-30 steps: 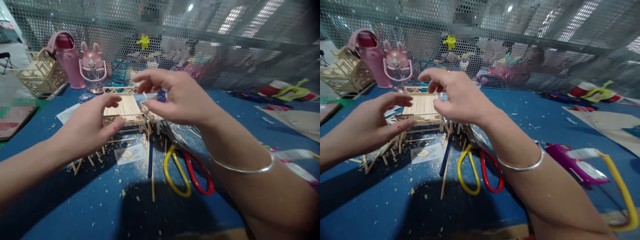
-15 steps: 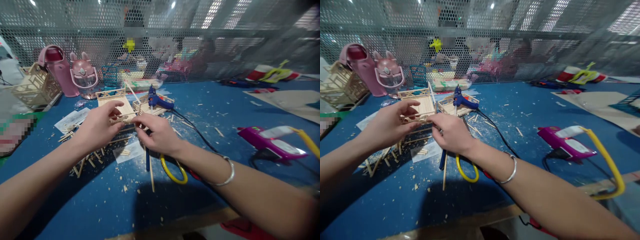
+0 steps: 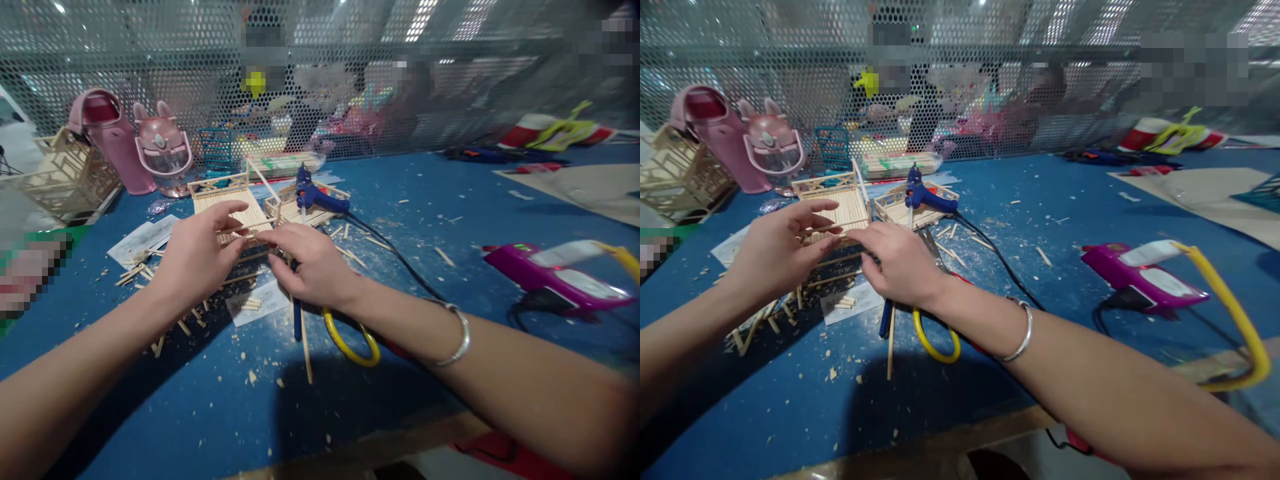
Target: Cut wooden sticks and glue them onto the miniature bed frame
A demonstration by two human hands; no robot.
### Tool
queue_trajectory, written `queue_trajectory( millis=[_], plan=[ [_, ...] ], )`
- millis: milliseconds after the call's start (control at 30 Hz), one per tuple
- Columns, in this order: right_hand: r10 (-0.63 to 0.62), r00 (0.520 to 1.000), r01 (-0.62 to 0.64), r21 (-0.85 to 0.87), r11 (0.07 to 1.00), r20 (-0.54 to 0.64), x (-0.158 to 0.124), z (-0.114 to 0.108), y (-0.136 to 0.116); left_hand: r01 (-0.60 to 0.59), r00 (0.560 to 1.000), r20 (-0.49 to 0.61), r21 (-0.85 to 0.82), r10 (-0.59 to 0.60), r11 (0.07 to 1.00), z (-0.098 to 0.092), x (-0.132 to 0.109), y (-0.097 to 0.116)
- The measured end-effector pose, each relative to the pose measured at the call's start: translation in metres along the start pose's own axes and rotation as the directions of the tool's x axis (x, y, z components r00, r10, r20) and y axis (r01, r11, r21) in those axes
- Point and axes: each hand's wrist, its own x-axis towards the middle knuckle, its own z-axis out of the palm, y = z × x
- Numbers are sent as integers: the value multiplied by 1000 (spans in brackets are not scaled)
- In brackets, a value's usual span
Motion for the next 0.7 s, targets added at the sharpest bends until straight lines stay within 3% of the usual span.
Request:
queue_trajectory(
  millis=[367,500,600,700],
  plan=[
    [3,1000,-3,-21,1000,23,1,0,0,-35,999,-6,-55,35,998,-3,0,2],
    [4,1000,-3,-27,1000,23,1,0,0,9,988,-150,-219,-43,976,-11,4,2],
    [2,1000,-1,-34,999,27,1,0,0,27,948,-293,-328,-129,944,-14,9,-1],
    [5,999,-4,-26,1000,35,1,-1,0,69,938,-296,-347,-179,935,-14,10,-1]
  ],
)
